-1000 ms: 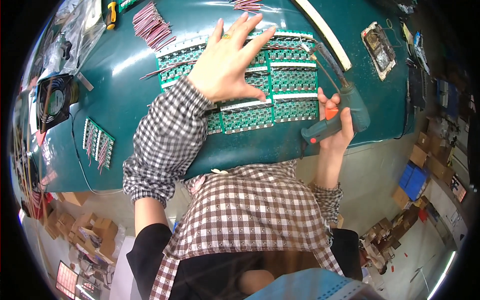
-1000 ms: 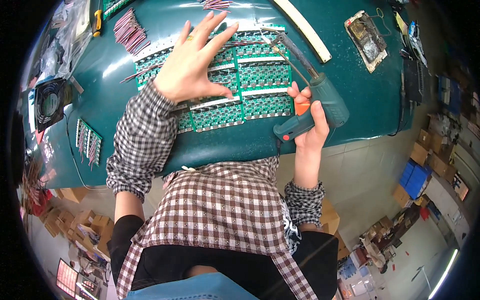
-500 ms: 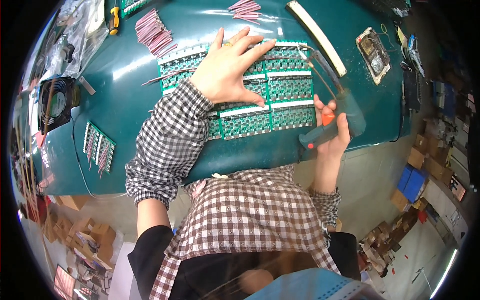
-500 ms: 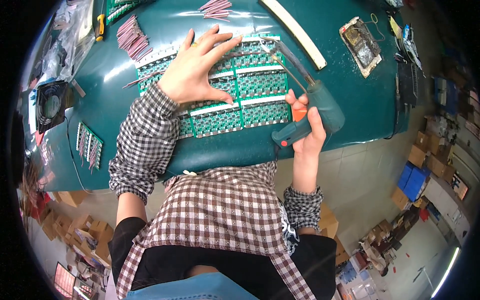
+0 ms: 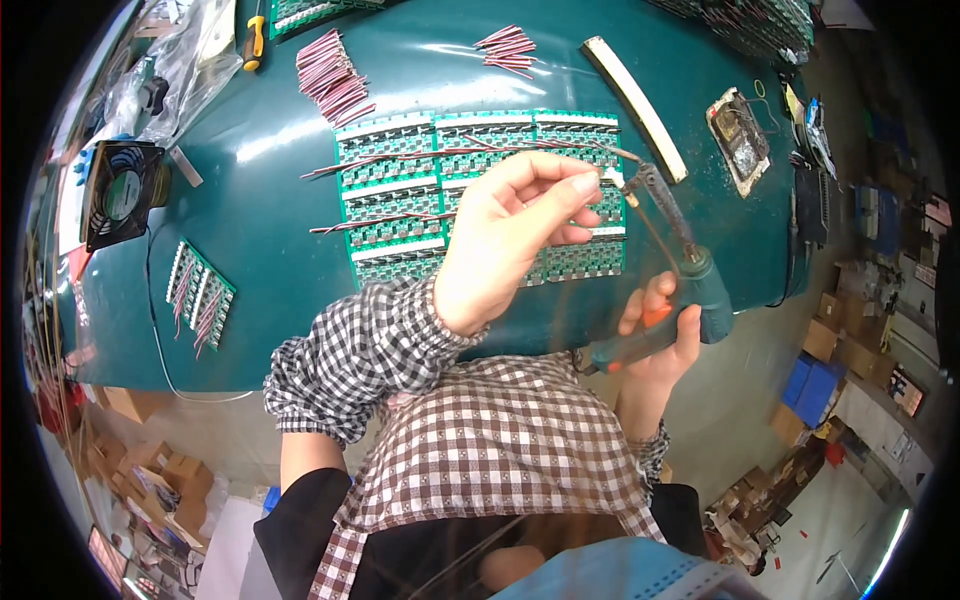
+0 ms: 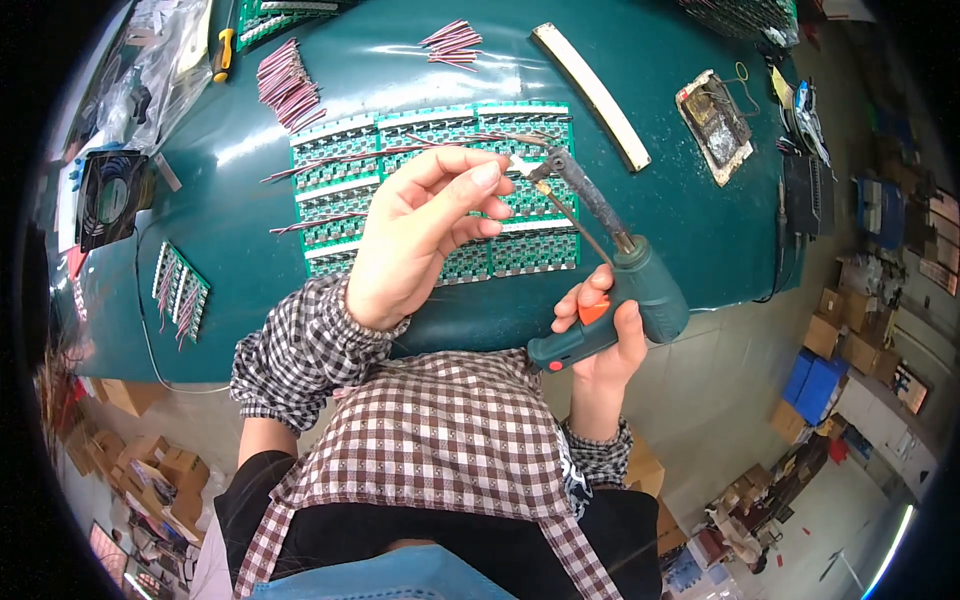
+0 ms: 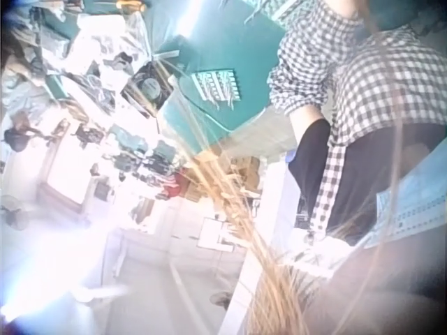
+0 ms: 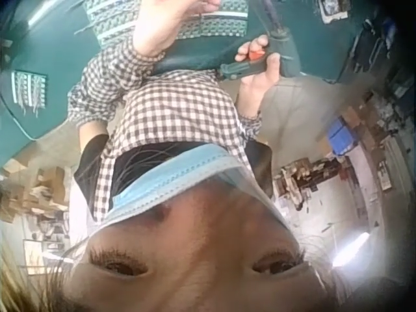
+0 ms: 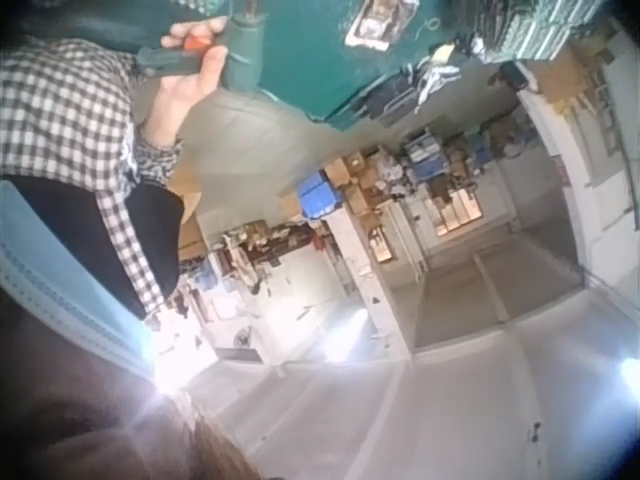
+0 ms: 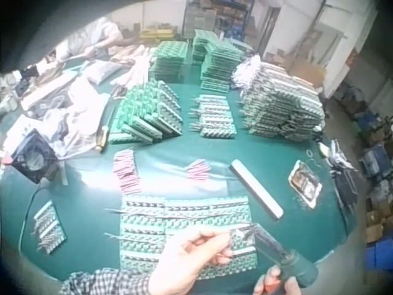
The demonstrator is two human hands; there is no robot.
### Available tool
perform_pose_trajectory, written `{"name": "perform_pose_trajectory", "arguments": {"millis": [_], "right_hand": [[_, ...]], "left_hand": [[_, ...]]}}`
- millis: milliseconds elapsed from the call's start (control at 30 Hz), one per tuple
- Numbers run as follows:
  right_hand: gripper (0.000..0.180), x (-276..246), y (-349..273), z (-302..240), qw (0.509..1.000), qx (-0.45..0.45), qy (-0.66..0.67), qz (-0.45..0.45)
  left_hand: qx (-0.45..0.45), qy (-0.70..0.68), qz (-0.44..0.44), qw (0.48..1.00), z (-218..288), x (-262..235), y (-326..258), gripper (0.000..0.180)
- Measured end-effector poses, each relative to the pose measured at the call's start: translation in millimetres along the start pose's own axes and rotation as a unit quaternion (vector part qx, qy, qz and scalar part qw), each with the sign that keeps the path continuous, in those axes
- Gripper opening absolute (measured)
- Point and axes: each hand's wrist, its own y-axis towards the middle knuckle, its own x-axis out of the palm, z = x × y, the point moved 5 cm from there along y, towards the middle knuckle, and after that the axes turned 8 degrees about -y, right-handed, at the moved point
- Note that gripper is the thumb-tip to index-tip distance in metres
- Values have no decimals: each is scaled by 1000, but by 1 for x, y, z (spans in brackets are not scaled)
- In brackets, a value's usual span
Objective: The person solders wires onto circuit boards using a soldering gun, picking up and positioning wires and circuit boards by hand.
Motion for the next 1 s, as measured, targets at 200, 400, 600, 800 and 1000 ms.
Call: {"name": "perform_pose_trajectory", "arguments": {"millis": [200, 400, 600, 800, 1000], "right_hand": [[42, -3, 0, 8, 999, 30, 12, 10], [41, -19, 7, 4, 997, 43, 52, 34], [37, -32, 20, 2, 998, 32, 39, 32], [36, -38, 23, -3, 999, 31, 40, 15], [37, -51, 15, -8, 999, 17, 22, 22]], "left_hand": [[31, -23, 5, 999, -2, -1, 4, 22], [224, 377, 56, 897, 58, -47, -7, 16], [308, 652, 191, 666, 127, -101, 3, 9], [310, 697, -23, 646, 85, -58, 73, 11], [313, 744, -80, 585, 58, -40, 127, 10]]}}
